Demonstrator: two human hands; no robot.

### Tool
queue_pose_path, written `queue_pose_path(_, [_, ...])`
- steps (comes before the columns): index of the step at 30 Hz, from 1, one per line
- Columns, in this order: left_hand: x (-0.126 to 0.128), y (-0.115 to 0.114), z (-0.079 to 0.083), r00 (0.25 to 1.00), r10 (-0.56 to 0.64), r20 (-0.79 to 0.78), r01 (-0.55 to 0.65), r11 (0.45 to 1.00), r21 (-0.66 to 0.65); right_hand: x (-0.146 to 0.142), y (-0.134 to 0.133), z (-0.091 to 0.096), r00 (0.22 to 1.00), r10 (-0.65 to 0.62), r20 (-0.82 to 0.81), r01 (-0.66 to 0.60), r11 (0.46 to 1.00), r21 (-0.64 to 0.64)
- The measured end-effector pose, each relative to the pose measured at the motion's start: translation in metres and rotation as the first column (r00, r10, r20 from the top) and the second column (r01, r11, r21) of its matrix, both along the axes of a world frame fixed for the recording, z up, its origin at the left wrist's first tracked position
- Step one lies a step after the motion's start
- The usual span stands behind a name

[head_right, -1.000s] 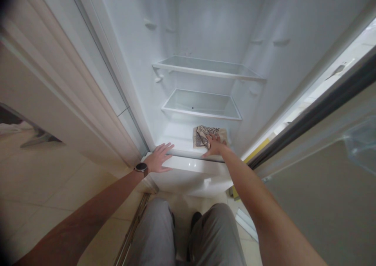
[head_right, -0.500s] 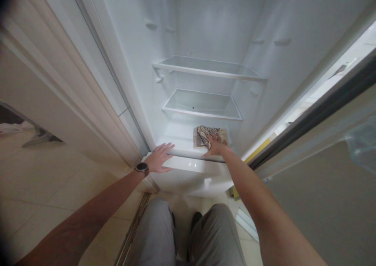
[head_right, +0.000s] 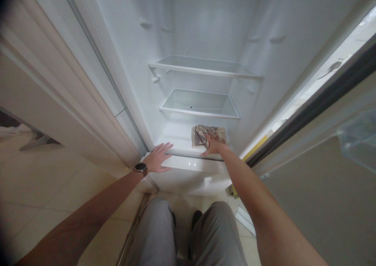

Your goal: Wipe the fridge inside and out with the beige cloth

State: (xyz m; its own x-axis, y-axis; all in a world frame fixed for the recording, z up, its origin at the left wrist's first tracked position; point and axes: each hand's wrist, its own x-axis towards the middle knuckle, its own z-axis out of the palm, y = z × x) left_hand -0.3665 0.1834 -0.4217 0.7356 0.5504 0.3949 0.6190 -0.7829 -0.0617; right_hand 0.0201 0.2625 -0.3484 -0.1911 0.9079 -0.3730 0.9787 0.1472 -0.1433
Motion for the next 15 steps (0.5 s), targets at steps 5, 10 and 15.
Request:
queue_pose_path(5, [-0.0004,0.0001,0.0000,1.000,0.000,-0.019,0.000,1.000,0.013,-0.0002,-0.0003,0.0001,1.000,-0.005,0.011,0.005,1.000,-0.008])
queue_pose_path(10, [0.0000,-0.0004,-0.0006,0.999,0.021,-0.025,-0.021,1.000,-0.003,0.0017,0.0008,-0.0026,1.000,0.000,0.004,0.000,1.000,-0.004])
queue_pose_path(15, [0.0003,-0.0004,-0.0015,0.999,0.026,-0.026,-0.027,1.000,-0.007,0.0033,0.0028,-0.0056,1.000,0.008,0.021,-0.008,1.000,0.004])
